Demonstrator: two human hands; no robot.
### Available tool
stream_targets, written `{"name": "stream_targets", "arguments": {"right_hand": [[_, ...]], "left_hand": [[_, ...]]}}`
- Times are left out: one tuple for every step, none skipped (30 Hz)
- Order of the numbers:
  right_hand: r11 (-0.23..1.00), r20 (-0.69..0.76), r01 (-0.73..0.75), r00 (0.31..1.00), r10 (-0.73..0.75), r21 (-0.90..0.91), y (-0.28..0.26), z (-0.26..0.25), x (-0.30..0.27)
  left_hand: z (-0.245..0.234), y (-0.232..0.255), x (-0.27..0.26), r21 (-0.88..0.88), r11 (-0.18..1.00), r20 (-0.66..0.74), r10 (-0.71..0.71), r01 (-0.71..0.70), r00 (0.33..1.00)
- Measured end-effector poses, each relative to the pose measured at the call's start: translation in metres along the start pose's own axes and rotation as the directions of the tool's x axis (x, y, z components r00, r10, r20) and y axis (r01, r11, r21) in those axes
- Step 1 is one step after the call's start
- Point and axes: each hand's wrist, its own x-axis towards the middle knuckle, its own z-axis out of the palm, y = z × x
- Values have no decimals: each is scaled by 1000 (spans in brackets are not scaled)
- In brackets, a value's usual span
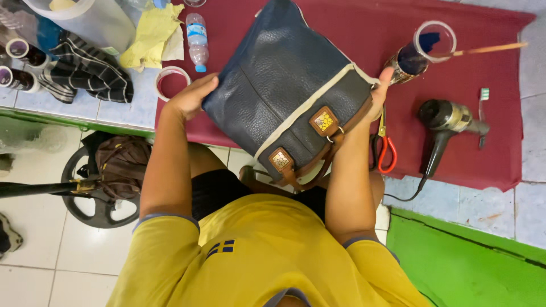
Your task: The person uses a hairdryer to dry a taped section of a dark handbag, then paints the exposed area with a brush. The person repeatedly dips the brush into a container and applies paint to the handbag surface.
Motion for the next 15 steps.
{"name": "stream_targets", "arguments": {"right_hand": [[1000,-10,6,1000,-6,10,18,26,-11],[1000,-8,7,1000,-7,-7,31,56,-18],[1000,-7,8,1000,-8,-24,42,86,-25],[999,-4,47,999,-47,-10,52,97,-28],[998,-66,66,996,-64,21,61,109,-30],[995,-131,84,988,-76,56,70,120,-32],[990,-133,122,985,-112,72,79,129,-38],[990,12,57,998,-59,130,88,138,-43],[985,162,-14,987,-15,173,98,147,-46],[982,157,10,987,-40,187,100,152,-48],[978,204,-35,979,-7,203,103,158,-49],[973,257,-91,966,35,211,107,164,-49],[972,256,-79,966,20,220,106,168,-51],[975,303,-45,953,-24,218,106,172,-51],[976,348,-10,935,-68,218,107,177,-51]], "left_hand": [[-3,-15,-7,5,1000,3,-14,14,1000],[-6,-21,-6,-36,998,-12,59,-59,998],[-8,-26,-3,-79,988,-28,130,-132,991],[-9,-32,0,-54,991,5,125,-124,992],[-10,-38,3,-179,966,-19,185,-185,983],[-12,-46,5,-301,923,-50,233,-238,971],[-15,-49,8,-281,934,-15,225,-220,974],[-19,-54,10,-382,902,-78,185,-201,980],[-24,-58,11,-478,858,-138,137,-187,981],[-23,-55,9,-465,869,-120,127,-169,985],[-23,-53,6,-511,834,-171,142,-211,975],[-23,-51,2,-555,789,-231,158,-263,960],[-7,-44,-1,-548,797,-221,155,-254,963],[10,-38,-5,-647,674,-221,283,-357,934],[25,-32,-10,-732,525,-235,403,-434,885]]}}
